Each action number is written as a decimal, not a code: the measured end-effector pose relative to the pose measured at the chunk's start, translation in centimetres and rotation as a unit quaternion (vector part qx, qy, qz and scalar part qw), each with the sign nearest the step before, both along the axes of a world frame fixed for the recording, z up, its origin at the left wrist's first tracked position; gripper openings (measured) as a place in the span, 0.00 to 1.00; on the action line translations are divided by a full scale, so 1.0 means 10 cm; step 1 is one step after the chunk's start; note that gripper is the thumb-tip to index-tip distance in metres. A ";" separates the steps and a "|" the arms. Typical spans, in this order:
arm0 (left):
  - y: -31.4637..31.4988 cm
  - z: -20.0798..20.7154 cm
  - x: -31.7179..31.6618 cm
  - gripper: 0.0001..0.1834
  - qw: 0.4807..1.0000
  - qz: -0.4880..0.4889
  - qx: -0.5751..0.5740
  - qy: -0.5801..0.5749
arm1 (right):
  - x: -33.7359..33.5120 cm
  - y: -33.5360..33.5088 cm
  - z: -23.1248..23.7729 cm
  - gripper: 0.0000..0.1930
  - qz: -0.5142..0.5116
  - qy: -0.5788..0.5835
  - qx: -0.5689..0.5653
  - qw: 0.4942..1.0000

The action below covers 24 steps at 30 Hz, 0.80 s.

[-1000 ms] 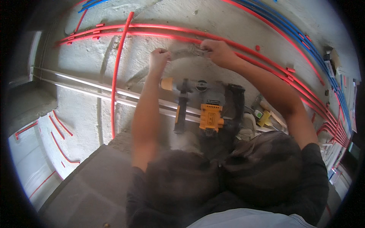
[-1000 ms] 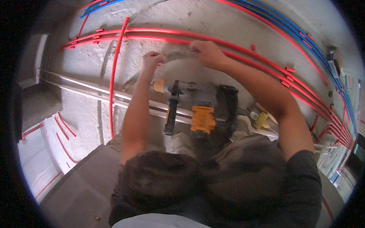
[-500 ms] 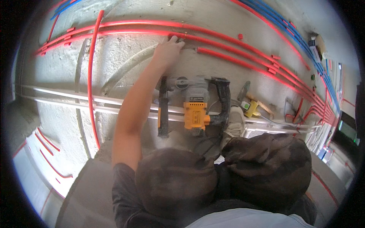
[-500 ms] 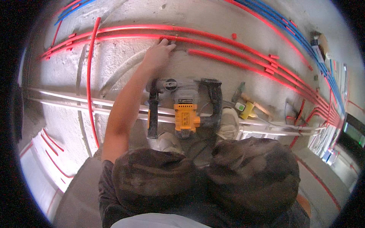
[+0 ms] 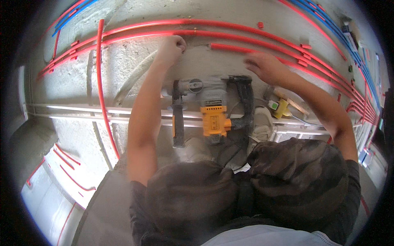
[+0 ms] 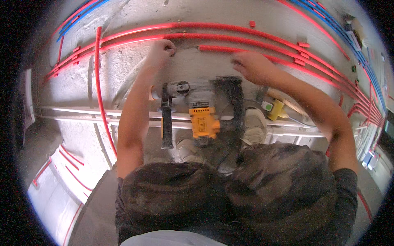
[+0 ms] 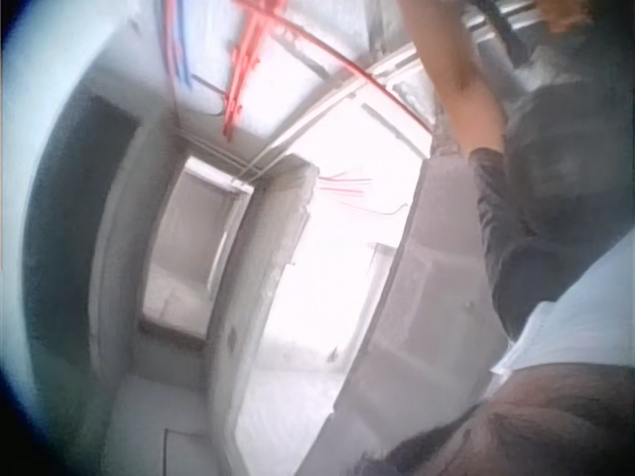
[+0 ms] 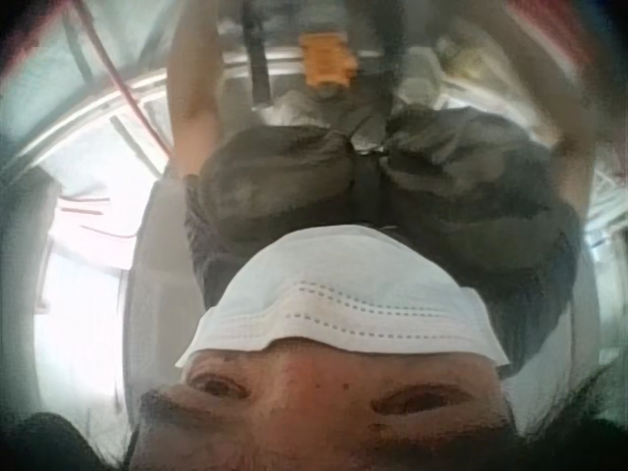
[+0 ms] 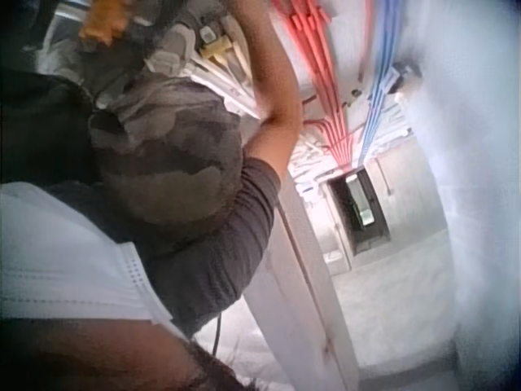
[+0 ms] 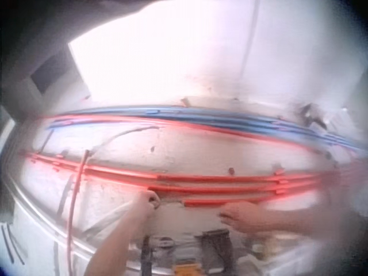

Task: The person uses a rotary hammer drill to cut grooves in a concrete wall, then inserts red and blue plastic conduits into the grooves. They secure the conduits with a hammer and clips, and later bend a long red conduit to fit along the wall.

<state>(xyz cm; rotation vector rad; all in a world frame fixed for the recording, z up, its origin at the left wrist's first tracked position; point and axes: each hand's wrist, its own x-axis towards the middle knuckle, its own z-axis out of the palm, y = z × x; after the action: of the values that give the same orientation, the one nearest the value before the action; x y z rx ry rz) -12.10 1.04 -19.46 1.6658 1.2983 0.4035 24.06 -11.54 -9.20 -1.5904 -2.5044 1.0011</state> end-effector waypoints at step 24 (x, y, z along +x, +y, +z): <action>-0.62 0.53 -0.52 0.06 0.882 0.348 -0.199 -0.246 | -1.71 1.29 -0.85 0.09 0.113 0.117 0.024 0.986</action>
<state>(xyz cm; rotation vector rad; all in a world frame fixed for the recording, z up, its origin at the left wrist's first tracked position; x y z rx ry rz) -17.31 -5.15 -14.14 0.6440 1.4258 0.8546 6.96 1.40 -17.66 -1.1189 -2.5616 1.0685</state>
